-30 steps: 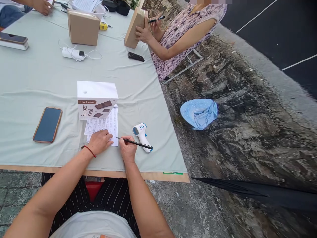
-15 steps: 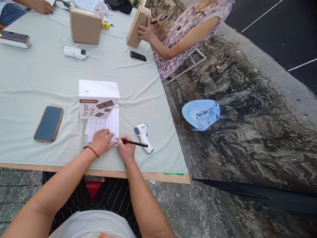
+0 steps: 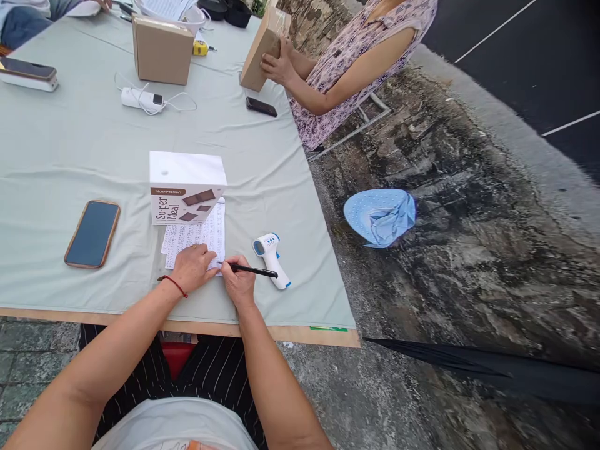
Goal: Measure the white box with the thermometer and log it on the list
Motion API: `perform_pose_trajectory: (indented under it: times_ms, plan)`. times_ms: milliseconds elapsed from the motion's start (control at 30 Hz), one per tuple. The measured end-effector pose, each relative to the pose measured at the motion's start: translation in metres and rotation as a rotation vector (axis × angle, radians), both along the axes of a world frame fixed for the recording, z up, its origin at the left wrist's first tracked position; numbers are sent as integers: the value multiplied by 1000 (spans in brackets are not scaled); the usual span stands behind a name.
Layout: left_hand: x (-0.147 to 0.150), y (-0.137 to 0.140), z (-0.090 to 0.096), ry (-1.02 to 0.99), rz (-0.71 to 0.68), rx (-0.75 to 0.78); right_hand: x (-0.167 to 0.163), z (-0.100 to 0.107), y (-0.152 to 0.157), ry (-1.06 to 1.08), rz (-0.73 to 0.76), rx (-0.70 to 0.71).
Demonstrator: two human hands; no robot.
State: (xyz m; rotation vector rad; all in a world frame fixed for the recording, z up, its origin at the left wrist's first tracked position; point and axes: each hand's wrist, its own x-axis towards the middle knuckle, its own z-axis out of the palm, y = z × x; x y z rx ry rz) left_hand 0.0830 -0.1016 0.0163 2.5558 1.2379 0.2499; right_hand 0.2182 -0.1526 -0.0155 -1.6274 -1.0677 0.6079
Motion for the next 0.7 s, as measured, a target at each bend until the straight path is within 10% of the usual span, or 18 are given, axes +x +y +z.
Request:
perform_pose_trajectory:
  times_ms: [700]
  plan:
    - [0,1,-1,11,-3,6,0,2,0,38,-10,-12]
